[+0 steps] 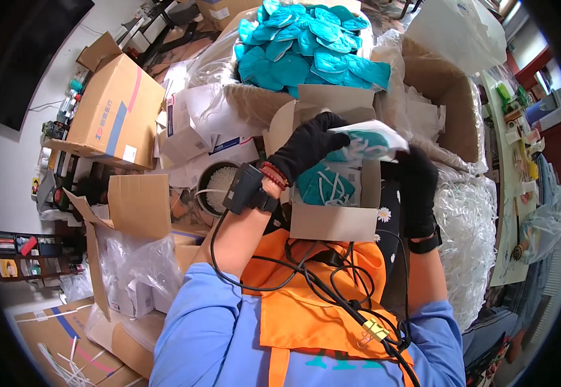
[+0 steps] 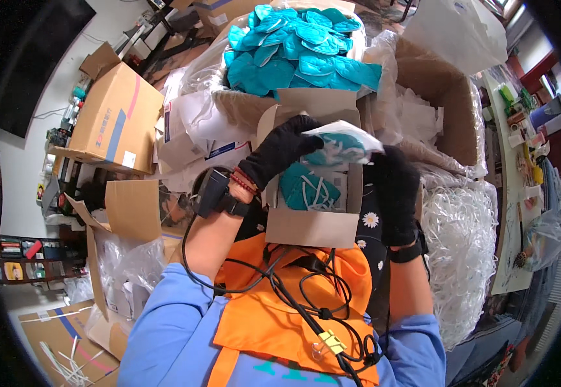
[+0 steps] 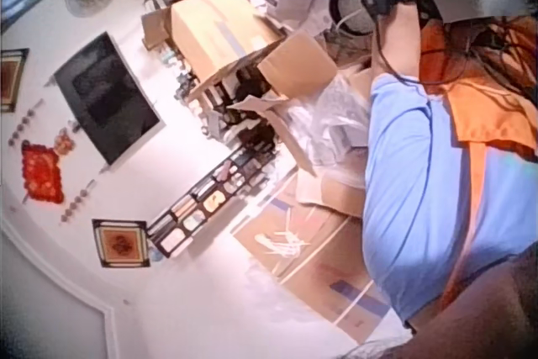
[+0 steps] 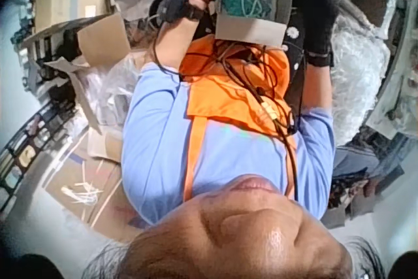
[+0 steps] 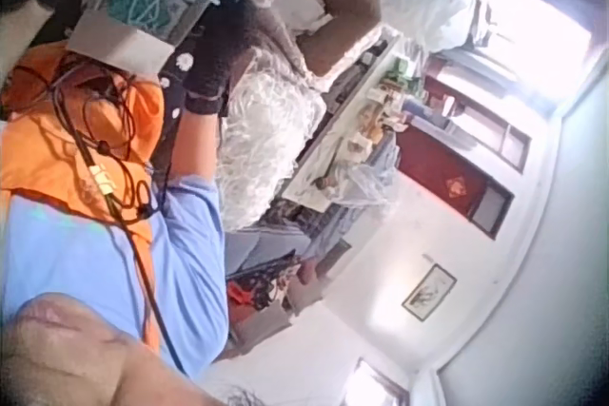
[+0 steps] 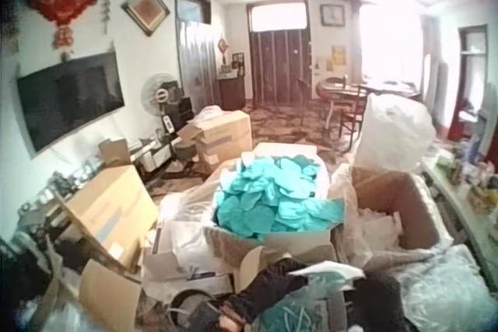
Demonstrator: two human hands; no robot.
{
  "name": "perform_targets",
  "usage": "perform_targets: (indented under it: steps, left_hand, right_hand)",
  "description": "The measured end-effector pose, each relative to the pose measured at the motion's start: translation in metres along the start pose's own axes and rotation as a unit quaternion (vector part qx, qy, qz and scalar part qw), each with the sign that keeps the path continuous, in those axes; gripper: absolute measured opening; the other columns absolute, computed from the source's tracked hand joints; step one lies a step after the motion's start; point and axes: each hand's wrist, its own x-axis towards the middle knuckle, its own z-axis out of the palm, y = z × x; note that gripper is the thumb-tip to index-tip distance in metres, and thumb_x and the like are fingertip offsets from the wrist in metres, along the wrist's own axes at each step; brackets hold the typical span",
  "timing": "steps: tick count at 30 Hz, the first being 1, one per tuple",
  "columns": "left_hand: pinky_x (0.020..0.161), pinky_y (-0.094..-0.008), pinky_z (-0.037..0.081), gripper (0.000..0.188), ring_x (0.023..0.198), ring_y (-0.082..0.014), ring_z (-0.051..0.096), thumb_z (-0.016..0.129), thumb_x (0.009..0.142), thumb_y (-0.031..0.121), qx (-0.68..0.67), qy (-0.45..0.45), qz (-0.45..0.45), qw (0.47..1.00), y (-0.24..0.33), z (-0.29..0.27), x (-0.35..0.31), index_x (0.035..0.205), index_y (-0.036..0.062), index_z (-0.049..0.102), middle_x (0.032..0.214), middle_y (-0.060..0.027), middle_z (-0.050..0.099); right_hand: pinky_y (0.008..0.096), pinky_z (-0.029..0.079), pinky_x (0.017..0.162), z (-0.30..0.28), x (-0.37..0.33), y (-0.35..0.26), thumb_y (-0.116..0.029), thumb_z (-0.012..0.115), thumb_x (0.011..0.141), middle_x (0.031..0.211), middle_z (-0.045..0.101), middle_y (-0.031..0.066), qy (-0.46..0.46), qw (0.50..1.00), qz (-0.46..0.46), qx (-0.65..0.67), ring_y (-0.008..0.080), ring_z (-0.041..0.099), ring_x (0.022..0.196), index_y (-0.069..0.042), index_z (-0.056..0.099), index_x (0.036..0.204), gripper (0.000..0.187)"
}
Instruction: Packing face masks into plastic bags and a box.
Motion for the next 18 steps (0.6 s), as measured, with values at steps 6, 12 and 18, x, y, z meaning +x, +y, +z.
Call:
perform_targets:
  steps: [6, 12, 18]
  left_hand:
    - [0.078, -0.0316, 0.051, 0.024, 0.085, -0.0191, 0.066, 0.068, 0.083, 0.015, -0.155, -0.033, -0.082, 0.984, -0.032, 0.005, -0.009, 0.104, 0.0047, 0.067, 0.091, -0.0096, 0.069]
    - [0.074, -0.0380, 0.052, 0.020, 0.077, -0.0274, 0.067, 0.066, 0.078, 0.022, 0.095, 0.027, -0.046, 0.994, -0.039, 0.007, -0.015, 0.089, 0.0056, 0.069, 0.083, -0.0135, 0.068]
    - [0.071, -0.0464, 0.052, 0.020, 0.081, -0.0357, 0.066, 0.063, 0.075, 0.024, 0.451, -0.064, -0.077, 0.887, -0.047, 0.019, -0.023, 0.085, 0.0071, 0.069, 0.083, -0.0187, 0.067]
  right_hand:
    - [0.0275, 0.051, 0.065, -0.013, -0.008, 0.005, -0.009, 0.067, 0.086, 0.099, 0.069, 0.0093, 0.048, 0.980, 0.062, 0.180, 0.0149, 0.065, 0.081, -0.001, 0.065, 0.109, 0.024]
    - [0.0241, 0.048, 0.059, -0.026, -0.012, 0.011, -0.008, 0.061, 0.090, 0.091, 0.066, 0.0033, 0.186, 0.937, 0.077, 0.286, 0.0110, 0.062, 0.071, 0.000, 0.064, 0.111, 0.023]
    - [0.0265, 0.044, 0.052, -0.093, 0.022, 0.037, -0.023, 0.059, 0.094, 0.081, 0.061, 0.0070, 0.212, 0.965, 0.076, 0.130, 0.0125, 0.057, 0.059, 0.001, 0.063, 0.106, 0.027]
